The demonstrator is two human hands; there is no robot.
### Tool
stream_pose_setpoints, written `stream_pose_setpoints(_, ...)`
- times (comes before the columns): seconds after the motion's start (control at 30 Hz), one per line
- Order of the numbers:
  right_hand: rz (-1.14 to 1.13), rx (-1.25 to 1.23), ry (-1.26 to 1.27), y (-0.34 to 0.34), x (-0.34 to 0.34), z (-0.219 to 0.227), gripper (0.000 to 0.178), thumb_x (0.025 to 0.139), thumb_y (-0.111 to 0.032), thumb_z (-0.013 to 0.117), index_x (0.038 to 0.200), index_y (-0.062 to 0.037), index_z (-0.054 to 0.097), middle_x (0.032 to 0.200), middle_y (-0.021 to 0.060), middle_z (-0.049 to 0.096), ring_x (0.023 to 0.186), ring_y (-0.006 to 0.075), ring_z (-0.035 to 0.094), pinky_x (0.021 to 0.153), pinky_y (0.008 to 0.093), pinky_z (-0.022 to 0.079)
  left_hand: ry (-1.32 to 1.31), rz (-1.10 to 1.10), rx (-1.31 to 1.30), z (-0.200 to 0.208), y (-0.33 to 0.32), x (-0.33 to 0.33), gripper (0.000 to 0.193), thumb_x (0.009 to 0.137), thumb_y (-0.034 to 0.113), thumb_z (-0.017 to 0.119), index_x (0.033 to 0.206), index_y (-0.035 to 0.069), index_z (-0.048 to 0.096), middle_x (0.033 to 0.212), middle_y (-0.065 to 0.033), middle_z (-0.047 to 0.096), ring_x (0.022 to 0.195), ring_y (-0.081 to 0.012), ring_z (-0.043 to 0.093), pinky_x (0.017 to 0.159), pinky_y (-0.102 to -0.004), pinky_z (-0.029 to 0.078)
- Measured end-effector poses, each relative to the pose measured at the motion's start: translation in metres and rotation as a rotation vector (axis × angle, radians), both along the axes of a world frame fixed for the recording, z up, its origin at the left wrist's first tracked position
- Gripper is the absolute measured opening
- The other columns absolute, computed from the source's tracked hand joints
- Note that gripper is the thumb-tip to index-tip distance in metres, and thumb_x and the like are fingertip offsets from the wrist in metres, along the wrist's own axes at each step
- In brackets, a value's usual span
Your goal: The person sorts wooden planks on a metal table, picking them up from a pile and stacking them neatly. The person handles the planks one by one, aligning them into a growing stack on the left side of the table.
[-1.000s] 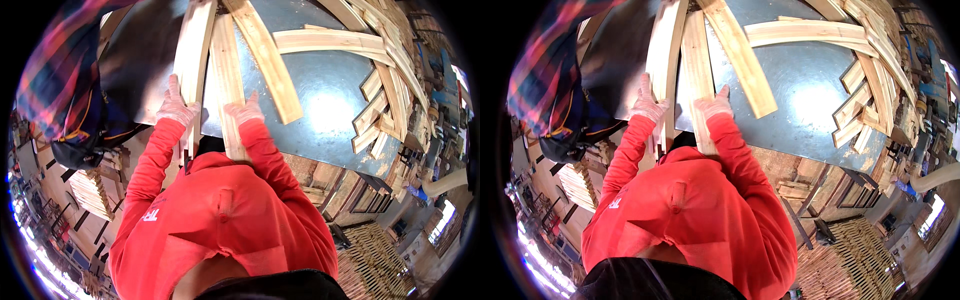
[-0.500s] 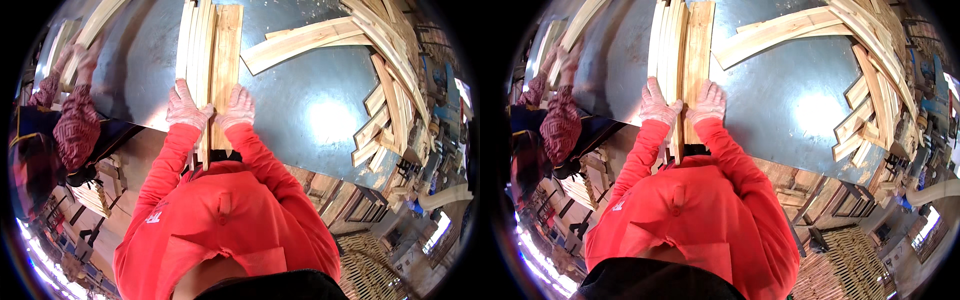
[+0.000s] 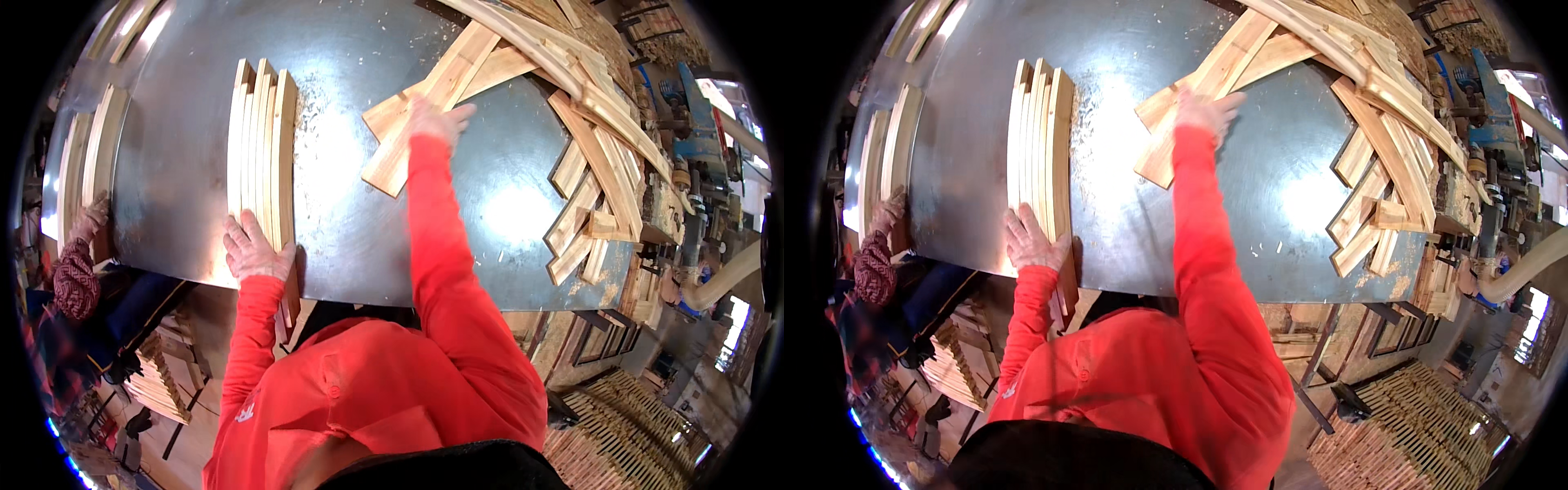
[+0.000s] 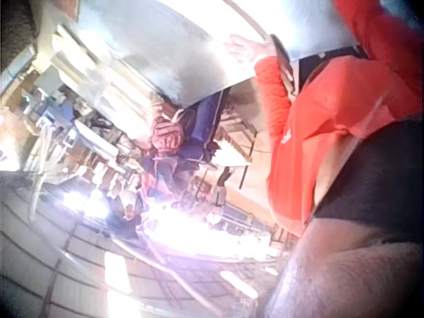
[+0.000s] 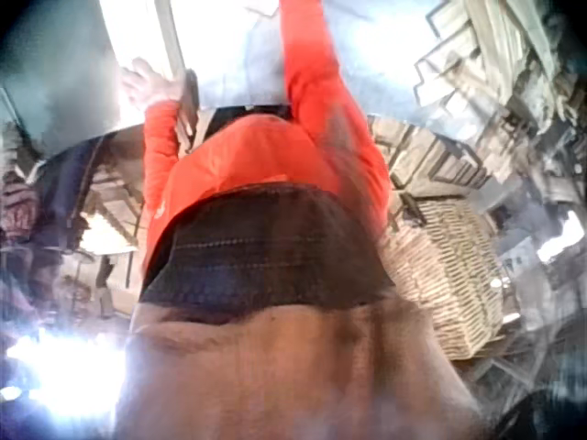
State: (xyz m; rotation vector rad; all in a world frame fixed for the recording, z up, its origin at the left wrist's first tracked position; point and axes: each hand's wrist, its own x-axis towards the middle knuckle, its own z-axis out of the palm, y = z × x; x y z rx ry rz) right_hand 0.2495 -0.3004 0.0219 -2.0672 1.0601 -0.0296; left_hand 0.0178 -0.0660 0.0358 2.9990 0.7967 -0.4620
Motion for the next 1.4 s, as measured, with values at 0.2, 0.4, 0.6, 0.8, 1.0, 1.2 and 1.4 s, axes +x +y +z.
stream_pose_setpoints(0.2,-0.004,0.191,0.085,-0.045,0.112,-0.049,0.104,0.065,-0.036,0.086,0.138,0.0079,0.027,0.137,0.0246,0.045,0.119,0.0353,0.053,0.103,0.0435,0.042,-0.036,-0.045,0.032,-0.008,0.007,-0.002,0.113,0.066,0.048,0.078,0.15,0.008,0.014,0.154,-0.0269,0.013,0.135,-0.046,0.027,0.106,-0.0523,0.033)
stream_pose_setpoints(0.4,0.087,0.569,-0.289,-0.073,0.083,-0.073,0.072,0.067,-0.011,0.083,0.127,0.0081,0.046,0.111,0.0193,0.064,0.094,0.0289,0.064,0.079,0.0396,0.054,0.014,-0.04,0.075,-0.002,0.003,0.004,0.112,0.065,0.051,0.077,0.148,0.007,0.018,0.152,-0.028,0.015,0.135,-0.0464,0.025,0.106,-0.0529,0.03)
stream_pose_setpoints(0.6,0.344,0.532,-0.076,-0.105,-0.038,-0.04,0.072,0.069,-0.016,0.084,0.126,0.0067,0.046,0.109,0.0166,0.065,0.095,0.0266,0.065,0.08,0.0362,0.053,-0.246,-0.24,-0.762,0.014,-0.064,0.006,0.119,0.066,0.057,0.075,0.15,0.001,0.01,0.155,-0.0276,0.01,0.141,-0.0455,0.017,0.112,-0.053,0.025)
stream_pose_setpoints(0.8,0.35,0.246,0.015,-0.067,-0.077,-0.053,0.076,0.083,-0.052,0.065,0.125,0.0097,0.048,0.119,0.024,0.061,0.111,0.0375,0.059,0.096,0.0399,0.044,0.513,-0.23,-0.638,0.03,-0.163,0.048,0.12,0.068,0.046,0.075,0.151,0.002,0.0,0.154,-0.0283,0.01,0.142,-0.043,0.017,0.112,-0.0425,0.03)
stream_pose_setpoints(1.0,0.613,0.086,0.121,-0.088,-0.048,-0.108,0.07,0.093,-0.056,0.043,0.123,0.0056,0.054,0.119,0.0295,0.058,0.115,0.0405,0.055,0.1,0.0417,0.041,0.177,0.067,-1.578,-0.018,-0.099,0.032,0.085,0.069,0.014,0.068,0.143,-0.002,0.03,0.122,-0.024,0.056,0.109,-0.0426,0.058,0.095,-0.0463,0.049)
stream_pose_setpoints(1.2,1.182,0.117,-0.314,-0.262,-0.084,-0.158,0.038,0.097,-0.009,0.037,0.133,-0.0039,0.049,0.129,0.0205,0.056,0.116,0.0366,0.055,0.099,0.0389,0.046,0.211,0.509,-2.433,-0.049,-0.056,0.023,0.07,0.07,0.009,0.06,0.137,-0.004,0.044,0.117,-0.0192,0.062,0.101,-0.0307,0.065,0.094,-0.0416,0.051)
stream_pose_setpoints(1.4,1.082,0.092,0.449,-0.208,-0.162,0.023,0.054,0.094,-0.046,0.05,0.121,-0.0002,0.06,0.115,0.0241,0.063,0.11,0.0393,0.059,0.095,0.042,0.045,-0.042,0.593,-1.982,-0.082,-0.079,0.001,0.07,0.07,-0.005,0.043,0.14,-0.001,0.044,0.12,-0.0147,0.063,0.108,-0.0266,0.062,0.096,-0.0354,0.048)
